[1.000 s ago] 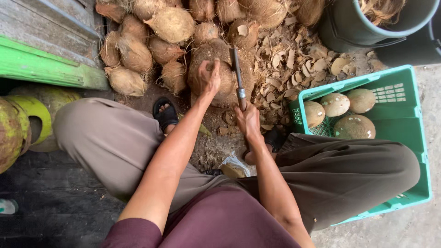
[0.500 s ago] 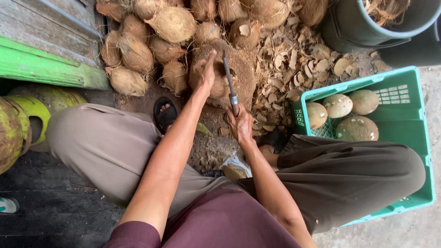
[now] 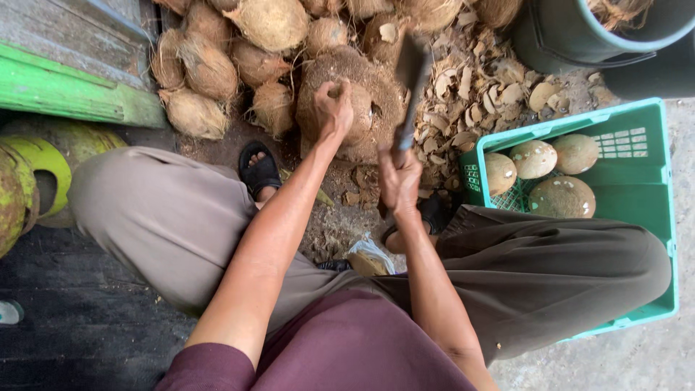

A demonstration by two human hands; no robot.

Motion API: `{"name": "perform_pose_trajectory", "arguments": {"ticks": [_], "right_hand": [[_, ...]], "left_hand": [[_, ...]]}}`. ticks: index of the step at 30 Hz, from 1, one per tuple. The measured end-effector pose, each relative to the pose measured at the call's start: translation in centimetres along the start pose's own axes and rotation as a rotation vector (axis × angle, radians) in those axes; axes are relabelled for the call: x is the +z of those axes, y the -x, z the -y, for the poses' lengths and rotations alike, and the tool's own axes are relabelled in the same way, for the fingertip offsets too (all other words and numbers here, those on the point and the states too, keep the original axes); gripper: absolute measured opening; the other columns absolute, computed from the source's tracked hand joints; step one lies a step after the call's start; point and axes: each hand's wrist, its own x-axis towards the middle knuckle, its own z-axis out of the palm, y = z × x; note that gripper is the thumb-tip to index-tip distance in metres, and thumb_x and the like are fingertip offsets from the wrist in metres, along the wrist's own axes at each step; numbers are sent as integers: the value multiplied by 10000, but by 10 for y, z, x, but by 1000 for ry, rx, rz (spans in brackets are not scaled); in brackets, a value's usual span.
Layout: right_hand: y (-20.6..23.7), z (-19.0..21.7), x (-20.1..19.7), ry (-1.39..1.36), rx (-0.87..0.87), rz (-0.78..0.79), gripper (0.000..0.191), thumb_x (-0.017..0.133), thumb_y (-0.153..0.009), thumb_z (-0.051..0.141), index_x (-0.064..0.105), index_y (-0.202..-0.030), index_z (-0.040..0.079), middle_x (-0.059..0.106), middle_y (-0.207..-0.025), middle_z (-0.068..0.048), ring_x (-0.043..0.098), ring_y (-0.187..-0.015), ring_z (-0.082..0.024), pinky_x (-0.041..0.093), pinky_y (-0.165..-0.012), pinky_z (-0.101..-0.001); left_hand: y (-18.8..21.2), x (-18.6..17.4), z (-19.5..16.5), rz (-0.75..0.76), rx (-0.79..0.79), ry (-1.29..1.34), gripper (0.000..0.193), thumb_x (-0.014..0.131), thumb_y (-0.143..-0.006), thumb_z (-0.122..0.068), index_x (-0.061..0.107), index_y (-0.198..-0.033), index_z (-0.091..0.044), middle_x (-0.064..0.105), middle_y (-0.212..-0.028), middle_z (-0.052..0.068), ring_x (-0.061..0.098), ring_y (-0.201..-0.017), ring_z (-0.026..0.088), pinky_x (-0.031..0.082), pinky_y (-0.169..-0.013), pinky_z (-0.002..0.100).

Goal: The person sits on the ground and uses a cleaver to chop and strip the fibrous husk off coconuts, rotating each coconut to trim it, then places the trimmed coconuts into a green plastic crate beside them.

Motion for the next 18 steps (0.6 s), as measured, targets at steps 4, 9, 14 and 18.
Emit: {"name": "perform_pose_trajectory", "arguments": {"ticks": [4,9,14,18], "right_hand": [[0,-32,-6,360,503,195,333,628,-1001,355,564,-779,116,547,-572,14,464,-407,-101,426,-360,-310],[3,-42,-8,173,360,242,369,670,-1018,339,519,-798,83,478,-597,0,419,-478,-92,344,-405,-302],[5,-30,-1,11,532,257,342,659,-977,333,470,-783,124,510,-544,5,460,-389,-113,431,-344,-300],[11,-7,5,4,581,228,365,679,-988,321,461,-776,118,472,-550,16,435,-392,-98,400,-349,-285]], "left_hand": [[3,-1,-5,38,-28,-3,406,542,-930,-538,646,-950,-146,669,-878,46,583,-674,168,485,-582,391],[-6,-12,0,72,-179,58,541,664,-848,-637,579,-1007,-128,640,-1011,122,626,-849,240,556,-736,461],[-18,-34,18,130,-157,309,695,848,-698,-604,642,-1114,-87,643,-1199,154,601,-1087,254,448,-926,531],[-18,-48,28,235,86,204,721,828,-746,-623,611,-1127,-51,627,-1106,147,575,-998,261,486,-870,513]]}}
